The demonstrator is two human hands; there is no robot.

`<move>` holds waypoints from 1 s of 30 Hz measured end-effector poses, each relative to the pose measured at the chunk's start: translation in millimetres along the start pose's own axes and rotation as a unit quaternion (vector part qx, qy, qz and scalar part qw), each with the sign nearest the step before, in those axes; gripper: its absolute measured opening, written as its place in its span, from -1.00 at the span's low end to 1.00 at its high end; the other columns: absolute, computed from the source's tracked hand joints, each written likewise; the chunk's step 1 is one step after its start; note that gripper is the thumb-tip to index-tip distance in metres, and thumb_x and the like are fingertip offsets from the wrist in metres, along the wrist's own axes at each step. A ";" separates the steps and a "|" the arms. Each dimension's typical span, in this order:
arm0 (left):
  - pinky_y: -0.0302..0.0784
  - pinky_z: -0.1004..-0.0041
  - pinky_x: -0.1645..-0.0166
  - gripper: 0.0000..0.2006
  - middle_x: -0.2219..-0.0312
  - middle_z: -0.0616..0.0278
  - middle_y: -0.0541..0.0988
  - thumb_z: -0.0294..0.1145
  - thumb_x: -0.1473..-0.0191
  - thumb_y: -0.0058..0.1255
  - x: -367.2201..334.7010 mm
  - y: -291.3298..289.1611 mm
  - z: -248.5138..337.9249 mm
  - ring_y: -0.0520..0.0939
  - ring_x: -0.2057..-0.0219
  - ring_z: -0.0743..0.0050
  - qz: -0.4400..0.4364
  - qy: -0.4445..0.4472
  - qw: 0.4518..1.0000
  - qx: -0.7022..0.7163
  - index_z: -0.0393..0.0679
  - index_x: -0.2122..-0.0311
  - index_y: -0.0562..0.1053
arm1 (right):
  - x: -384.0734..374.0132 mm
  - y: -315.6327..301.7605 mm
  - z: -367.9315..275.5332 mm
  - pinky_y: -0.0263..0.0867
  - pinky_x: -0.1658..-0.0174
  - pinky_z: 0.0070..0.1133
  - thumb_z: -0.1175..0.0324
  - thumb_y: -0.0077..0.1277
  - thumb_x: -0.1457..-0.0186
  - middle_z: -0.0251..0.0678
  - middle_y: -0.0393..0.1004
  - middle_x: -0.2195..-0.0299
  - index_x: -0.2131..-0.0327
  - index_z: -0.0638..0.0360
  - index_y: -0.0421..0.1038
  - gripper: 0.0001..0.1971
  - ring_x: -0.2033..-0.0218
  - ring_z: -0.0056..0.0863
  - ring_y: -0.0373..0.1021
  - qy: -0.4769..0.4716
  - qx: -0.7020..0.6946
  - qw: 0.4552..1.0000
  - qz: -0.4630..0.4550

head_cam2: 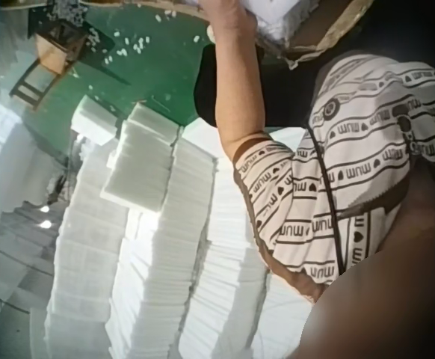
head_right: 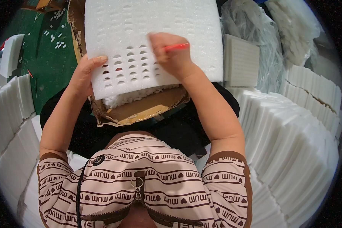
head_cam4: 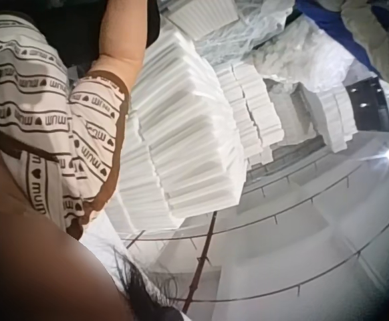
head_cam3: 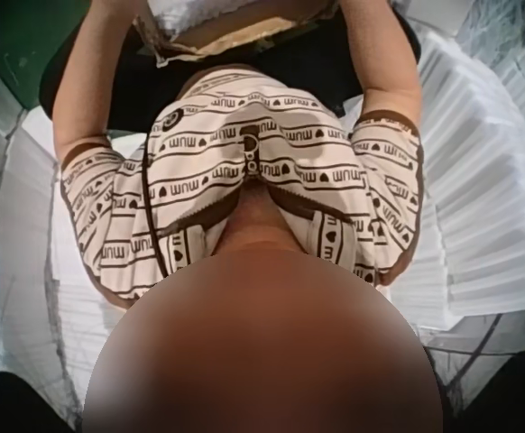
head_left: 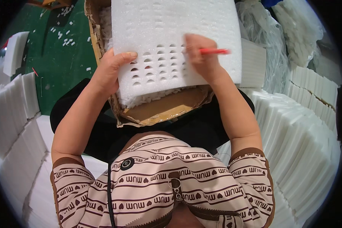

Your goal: Marking and poking holes in perforated foam inserts using a marker, then organizing them in boxes.

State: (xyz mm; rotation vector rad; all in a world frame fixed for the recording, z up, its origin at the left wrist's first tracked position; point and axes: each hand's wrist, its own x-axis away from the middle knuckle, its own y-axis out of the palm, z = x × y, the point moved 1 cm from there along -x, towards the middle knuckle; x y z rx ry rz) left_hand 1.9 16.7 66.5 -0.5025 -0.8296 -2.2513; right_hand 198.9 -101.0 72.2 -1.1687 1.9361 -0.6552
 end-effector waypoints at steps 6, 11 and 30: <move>0.50 0.42 0.26 -0.52 0.28 -0.10 0.47 -0.44 0.12 -0.01 -2.0 -3.9 -0.3 0.54 0.36 0.23 -0.008 0.007 1.000 -0.001 -0.41 0.04 0.24 | 5.1 -15.0 8.5 -0.02 0.65 -0.66 0.35 -0.12 -0.13 -0.52 0.22 0.77 0.77 0.09 0.22 -0.61 0.75 -0.63 0.05 0.078 -0.180 0.980 0.041; 0.50 0.42 0.26 -0.52 0.28 -0.10 0.48 -0.44 0.12 -0.01 -1.4 -4.8 -1.9 0.55 0.36 0.23 -0.015 0.005 1.000 -0.005 -0.41 0.04 0.24 | 11.9 -1.8 6.4 -0.02 0.65 -0.67 0.32 -0.11 -0.14 -0.53 0.23 0.77 0.78 0.06 0.23 -0.60 0.75 -0.63 0.05 0.045 -0.172 0.982 0.061; 0.50 0.33 0.27 -0.50 0.31 -0.14 0.47 -0.43 0.15 0.02 1.8 -0.2 9.5 0.54 0.35 0.17 0.002 0.008 1.000 0.005 -0.44 0.06 0.24 | 18.5 -16.2 13.0 -0.05 0.60 -0.67 0.50 -0.19 -0.05 -0.44 0.18 0.77 0.74 0.11 0.20 -0.70 0.71 -0.64 -0.01 0.025 -0.020 0.999 0.011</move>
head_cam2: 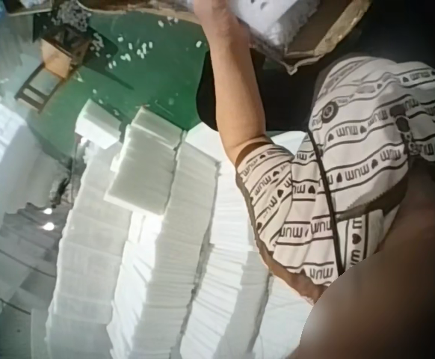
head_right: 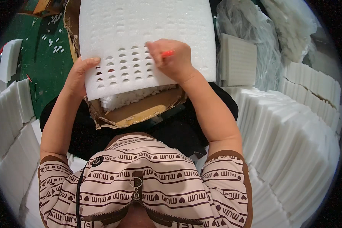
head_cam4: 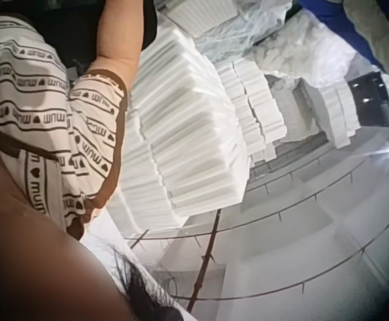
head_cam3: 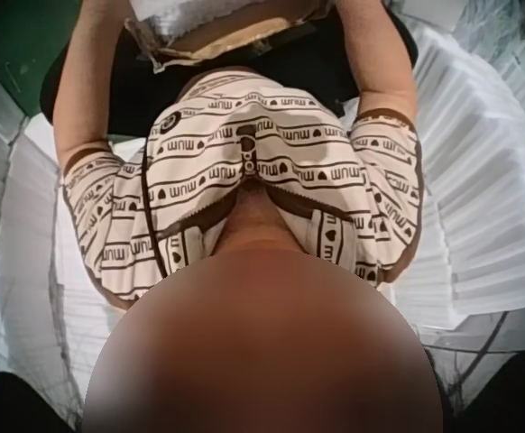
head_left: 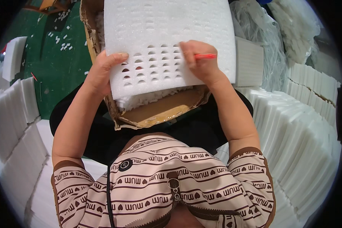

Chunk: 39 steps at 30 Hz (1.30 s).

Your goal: Marking and poking holes in perforated foam inserts using a marker, then organizing them in boxes.

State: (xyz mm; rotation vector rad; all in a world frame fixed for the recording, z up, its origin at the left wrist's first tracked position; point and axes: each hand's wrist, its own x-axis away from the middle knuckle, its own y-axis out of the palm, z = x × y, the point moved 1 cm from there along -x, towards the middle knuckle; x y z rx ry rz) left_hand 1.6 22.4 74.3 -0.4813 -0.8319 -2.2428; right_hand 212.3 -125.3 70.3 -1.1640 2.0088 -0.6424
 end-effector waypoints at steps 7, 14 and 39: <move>0.50 0.34 0.27 -0.50 0.31 -0.14 0.46 -0.44 0.14 -0.01 2.2 4.1 2.9 0.54 0.34 0.16 -0.013 -0.009 1.000 0.002 -0.45 0.05 0.23 | -4.8 3.7 14.8 -0.07 0.66 -0.66 0.55 -0.24 -0.05 -0.47 0.21 0.76 0.72 0.13 0.21 -0.71 0.74 -0.67 0.01 -0.027 -0.047 0.996 0.071; 0.50 0.34 0.28 -0.50 0.30 -0.16 0.46 -0.45 0.13 -0.02 -2.6 -1.3 1.1 0.54 0.34 0.15 -0.005 -0.010 1.000 0.003 -0.45 0.05 0.22 | -9.2 -2.6 10.1 -0.06 0.67 -0.64 0.56 -0.22 -0.03 -0.50 0.20 0.76 0.71 0.12 0.23 -0.73 0.76 -0.70 -0.01 0.030 -0.210 0.969 0.128; 0.50 0.42 0.25 -0.54 0.28 -0.07 0.47 -0.50 0.14 -0.02 0.7 -0.6 -5.2 0.53 0.34 0.25 0.002 -0.022 0.999 0.029 -0.39 0.06 0.25 | -29.5 9.5 27.5 0.05 0.64 -0.69 0.46 -0.22 -0.16 -0.50 0.13 0.78 0.70 0.12 0.20 -0.67 0.73 -0.68 0.01 0.019 -0.241 0.949 0.202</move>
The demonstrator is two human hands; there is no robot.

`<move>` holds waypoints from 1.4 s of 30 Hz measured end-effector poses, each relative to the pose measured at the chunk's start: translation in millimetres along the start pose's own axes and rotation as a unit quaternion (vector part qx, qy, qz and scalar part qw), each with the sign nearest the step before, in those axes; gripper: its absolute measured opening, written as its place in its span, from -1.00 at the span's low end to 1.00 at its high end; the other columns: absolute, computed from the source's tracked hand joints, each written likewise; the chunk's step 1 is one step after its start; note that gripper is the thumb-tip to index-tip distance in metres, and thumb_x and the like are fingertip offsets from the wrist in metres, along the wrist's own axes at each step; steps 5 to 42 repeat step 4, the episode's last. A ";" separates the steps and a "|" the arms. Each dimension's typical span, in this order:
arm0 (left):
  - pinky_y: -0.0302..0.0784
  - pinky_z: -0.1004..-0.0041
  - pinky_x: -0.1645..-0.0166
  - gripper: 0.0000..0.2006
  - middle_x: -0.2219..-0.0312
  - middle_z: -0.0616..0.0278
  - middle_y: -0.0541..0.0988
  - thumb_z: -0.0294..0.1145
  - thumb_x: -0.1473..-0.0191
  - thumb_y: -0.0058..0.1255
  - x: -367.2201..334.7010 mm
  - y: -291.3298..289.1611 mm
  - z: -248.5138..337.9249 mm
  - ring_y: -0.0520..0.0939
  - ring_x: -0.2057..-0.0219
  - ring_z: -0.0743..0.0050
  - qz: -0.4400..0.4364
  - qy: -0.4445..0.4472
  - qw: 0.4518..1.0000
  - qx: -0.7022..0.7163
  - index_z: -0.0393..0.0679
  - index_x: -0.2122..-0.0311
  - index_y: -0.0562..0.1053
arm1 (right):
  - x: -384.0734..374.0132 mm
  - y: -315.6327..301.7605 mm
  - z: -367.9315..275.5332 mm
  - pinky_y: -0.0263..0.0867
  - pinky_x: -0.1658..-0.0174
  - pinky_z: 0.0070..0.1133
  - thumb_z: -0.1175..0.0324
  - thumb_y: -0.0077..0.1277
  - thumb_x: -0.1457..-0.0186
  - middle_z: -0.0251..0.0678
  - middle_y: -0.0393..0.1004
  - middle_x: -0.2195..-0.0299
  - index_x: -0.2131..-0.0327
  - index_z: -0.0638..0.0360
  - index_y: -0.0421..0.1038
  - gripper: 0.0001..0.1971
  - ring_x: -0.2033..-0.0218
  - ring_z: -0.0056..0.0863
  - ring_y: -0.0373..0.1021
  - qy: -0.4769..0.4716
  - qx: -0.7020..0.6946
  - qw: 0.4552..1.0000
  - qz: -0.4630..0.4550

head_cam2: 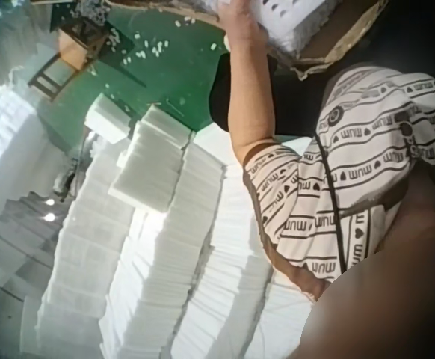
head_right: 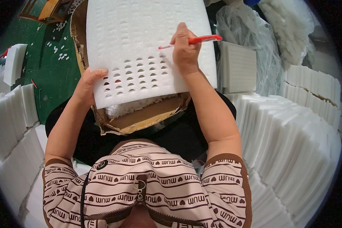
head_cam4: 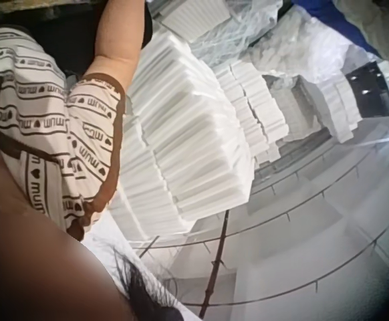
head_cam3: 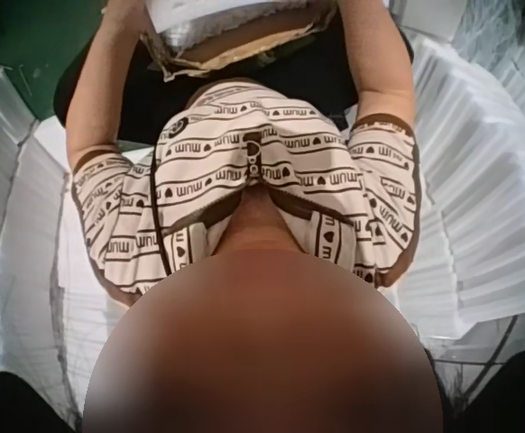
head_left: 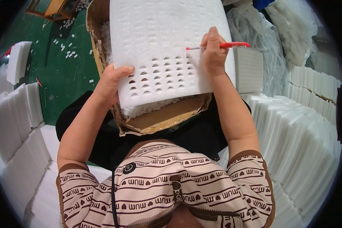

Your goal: Marking and poking holes in perforated foam inserts using a marker, then organizing them in boxes.

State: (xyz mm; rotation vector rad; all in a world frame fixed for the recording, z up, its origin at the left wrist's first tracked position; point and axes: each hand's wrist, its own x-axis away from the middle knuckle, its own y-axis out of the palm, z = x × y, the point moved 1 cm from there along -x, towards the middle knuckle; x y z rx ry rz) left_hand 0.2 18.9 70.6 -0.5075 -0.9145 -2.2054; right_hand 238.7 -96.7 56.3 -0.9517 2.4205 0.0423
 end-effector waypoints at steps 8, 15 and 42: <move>0.48 0.34 0.22 -0.42 0.23 -0.13 0.46 -0.40 0.15 0.02 1.3 -1.5 -2.5 0.53 0.31 0.18 -0.010 0.004 0.999 -0.042 -0.39 -0.02 0.20 | 2.5 9.1 -10.7 0.07 0.63 -0.72 0.47 -0.23 -0.17 -0.49 0.16 0.79 0.69 0.14 0.20 -0.68 0.74 -0.65 0.06 0.002 0.170 0.980 -0.106; 0.48 0.34 0.22 -0.42 0.23 -0.13 0.46 -0.40 0.15 0.02 1.3 -1.5 -2.5 0.53 0.31 0.18 -0.010 0.004 0.999 -0.042 -0.39 -0.02 0.20 | 2.5 9.1 -10.7 0.07 0.63 -0.72 0.47 -0.23 -0.17 -0.49 0.16 0.79 0.69 0.14 0.20 -0.68 0.74 -0.65 0.06 0.002 0.170 0.980 -0.106; 0.48 0.34 0.22 -0.42 0.23 -0.13 0.46 -0.40 0.15 0.02 1.3 -1.5 -2.5 0.53 0.31 0.18 -0.010 0.004 0.999 -0.042 -0.39 -0.02 0.20 | 2.5 9.1 -10.7 0.07 0.63 -0.72 0.47 -0.23 -0.17 -0.49 0.16 0.79 0.69 0.14 0.20 -0.68 0.74 -0.65 0.06 0.002 0.170 0.980 -0.106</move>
